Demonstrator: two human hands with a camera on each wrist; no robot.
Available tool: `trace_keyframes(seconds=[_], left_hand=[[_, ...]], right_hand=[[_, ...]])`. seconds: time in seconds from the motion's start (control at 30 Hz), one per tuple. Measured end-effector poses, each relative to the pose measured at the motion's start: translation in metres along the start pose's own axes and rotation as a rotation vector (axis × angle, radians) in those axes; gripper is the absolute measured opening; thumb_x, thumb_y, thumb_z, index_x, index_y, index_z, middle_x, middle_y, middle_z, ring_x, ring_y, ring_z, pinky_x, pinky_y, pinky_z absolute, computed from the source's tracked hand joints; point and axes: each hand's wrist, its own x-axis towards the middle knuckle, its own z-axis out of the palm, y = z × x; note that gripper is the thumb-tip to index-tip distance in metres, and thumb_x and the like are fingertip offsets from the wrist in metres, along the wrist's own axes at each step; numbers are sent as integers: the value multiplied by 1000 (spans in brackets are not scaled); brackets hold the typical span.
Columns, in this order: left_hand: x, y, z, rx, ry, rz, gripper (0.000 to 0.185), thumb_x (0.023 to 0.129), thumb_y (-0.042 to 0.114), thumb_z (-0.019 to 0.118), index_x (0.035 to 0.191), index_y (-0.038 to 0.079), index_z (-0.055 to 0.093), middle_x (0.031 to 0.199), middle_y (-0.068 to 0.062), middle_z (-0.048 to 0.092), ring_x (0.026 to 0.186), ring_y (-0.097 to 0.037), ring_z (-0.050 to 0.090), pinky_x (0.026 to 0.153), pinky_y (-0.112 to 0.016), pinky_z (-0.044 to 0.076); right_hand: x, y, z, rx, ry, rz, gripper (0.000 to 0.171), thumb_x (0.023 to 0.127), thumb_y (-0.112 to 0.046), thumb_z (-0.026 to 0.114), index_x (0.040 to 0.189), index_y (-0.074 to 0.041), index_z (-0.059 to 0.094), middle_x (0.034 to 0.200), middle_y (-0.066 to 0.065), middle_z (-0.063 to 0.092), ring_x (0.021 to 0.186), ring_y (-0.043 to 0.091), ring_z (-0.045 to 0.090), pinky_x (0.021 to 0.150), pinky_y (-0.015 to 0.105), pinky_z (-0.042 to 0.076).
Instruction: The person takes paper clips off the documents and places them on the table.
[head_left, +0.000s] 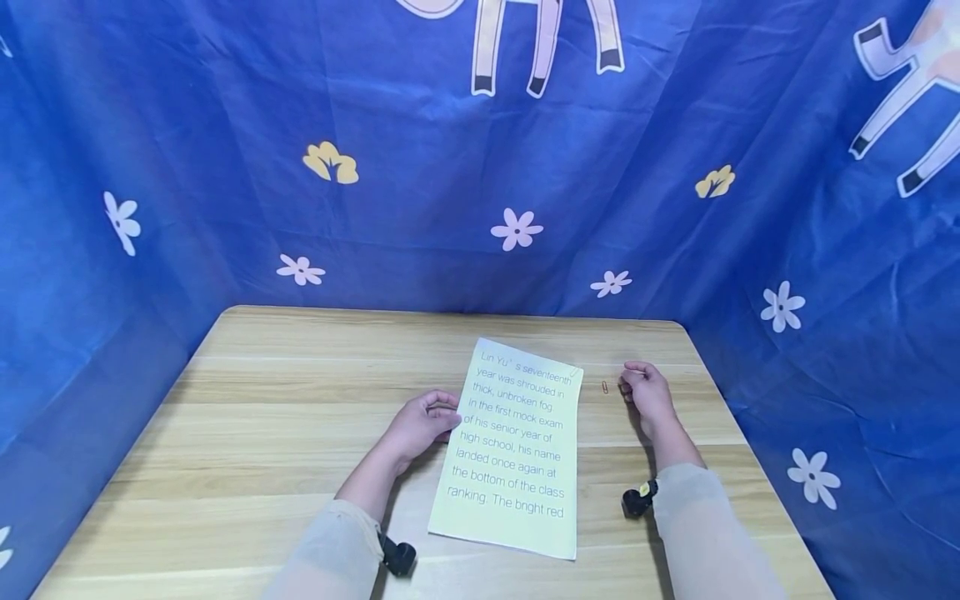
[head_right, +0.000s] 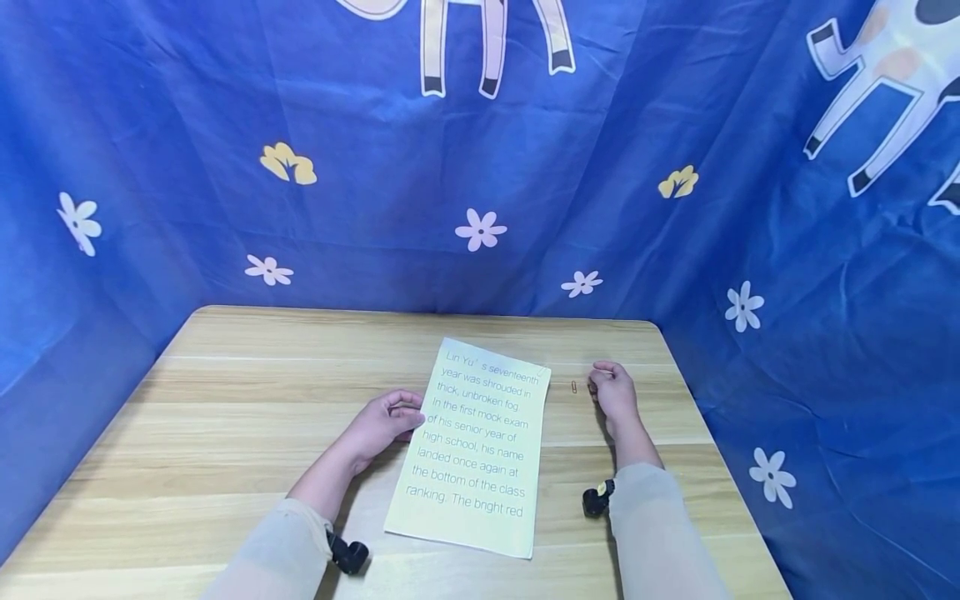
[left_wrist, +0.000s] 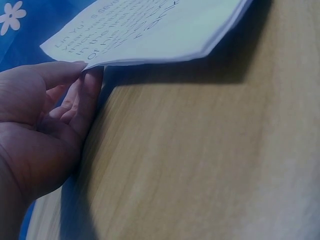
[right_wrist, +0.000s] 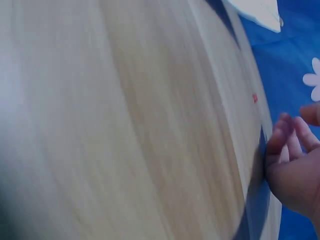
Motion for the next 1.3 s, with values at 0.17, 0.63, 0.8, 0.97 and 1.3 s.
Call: trace_keyframes(seconds=[0.17, 0.63, 0.8, 0.97, 1.3], left_hand=[[0, -1, 0, 5, -5, 7, 29, 101, 4, 71, 129, 0, 65, 110, -16, 81, 86, -17, 77, 82, -31, 65], [-1, 0, -1, -1, -12, 11, 29, 102, 4, 70, 130, 0, 65, 109, -15, 81, 87, -17, 77, 82, -31, 65], [-1, -1, -1, -2, -16, 12, 29, 102, 4, 70, 130, 0, 64, 110, -17, 81, 88, -17, 77, 83, -32, 66], [-1, 0, -1, -10, -28, 12, 29, 102, 4, 70, 130, 0, 64, 110, -17, 81, 87, -18, 78, 83, -31, 66], [0, 0, -2, -10, -32, 12, 28, 102, 4, 69, 129, 0, 64, 109, -15, 81, 88, -18, 78, 82, -31, 66]], right_hand=[[-8, -9, 12, 137, 70, -49, 28, 112, -13, 56, 137, -3, 53, 91, -9, 67, 82, 8, 62, 71, 20, 52], [-22, -20, 49, 142, 1, -193, 39, 104, 0, 64, 141, 6, 52, 109, -4, 63, 95, 4, 58, 88, 21, 60], [-23, -17, 58, 83, -37, -196, 46, 102, 2, 67, 145, 5, 50, 136, 19, 64, 106, 4, 63, 92, 13, 59], [-25, -14, 65, 56, -23, -171, 47, 100, 0, 71, 142, 4, 52, 115, 10, 74, 94, 2, 67, 83, 11, 58], [-25, -10, 72, 3, 1, -191, 42, 98, -2, 75, 137, 0, 60, 86, -9, 69, 78, 4, 63, 65, 14, 50]])
